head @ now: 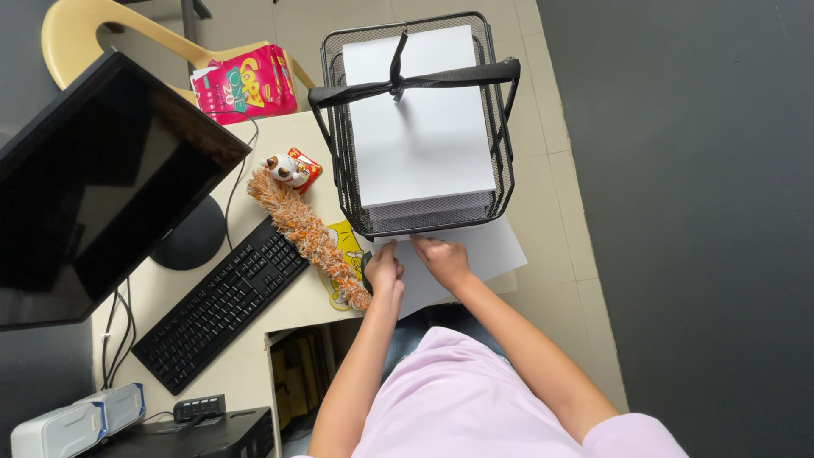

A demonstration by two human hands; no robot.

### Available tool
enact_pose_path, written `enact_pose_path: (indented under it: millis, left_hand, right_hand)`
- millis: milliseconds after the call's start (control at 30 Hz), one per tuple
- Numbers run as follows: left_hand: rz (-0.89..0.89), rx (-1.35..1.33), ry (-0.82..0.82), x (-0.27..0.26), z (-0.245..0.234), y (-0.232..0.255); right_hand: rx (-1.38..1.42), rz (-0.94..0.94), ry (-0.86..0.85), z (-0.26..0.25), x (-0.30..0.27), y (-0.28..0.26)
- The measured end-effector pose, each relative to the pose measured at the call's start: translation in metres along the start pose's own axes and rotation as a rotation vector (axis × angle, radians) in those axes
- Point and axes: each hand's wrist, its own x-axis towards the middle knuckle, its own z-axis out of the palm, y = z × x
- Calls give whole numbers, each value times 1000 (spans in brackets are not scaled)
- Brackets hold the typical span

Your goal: The person organizes white sheets of paper by placing them into a black wire mesh document tray. They then move the tray to a yellow chair, pick up a stack of papers from a printer, and place them on the chair. Finally, they adjust a black office chair and a duster on the desk.

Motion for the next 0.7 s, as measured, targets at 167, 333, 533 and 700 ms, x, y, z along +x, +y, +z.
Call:
enact_pose_path:
  millis: [167, 333, 533, 700]
  left_hand:
    - [9, -7, -27, -2, -1, 0]
    - [30, -8, -71, -2, -6, -5]
    - [30, 8, -99, 2, -12, -9]
    - [40, 28, -110, 3, -17, -14]
  right_hand:
    - [-66, -9, -2, 10, 3, 4]
    - [-103, -53, -12, 14, 3, 10]
    - [-191, -189, -14, 15, 1, 16]
    - [-189, -224, -13, 11, 4, 14]
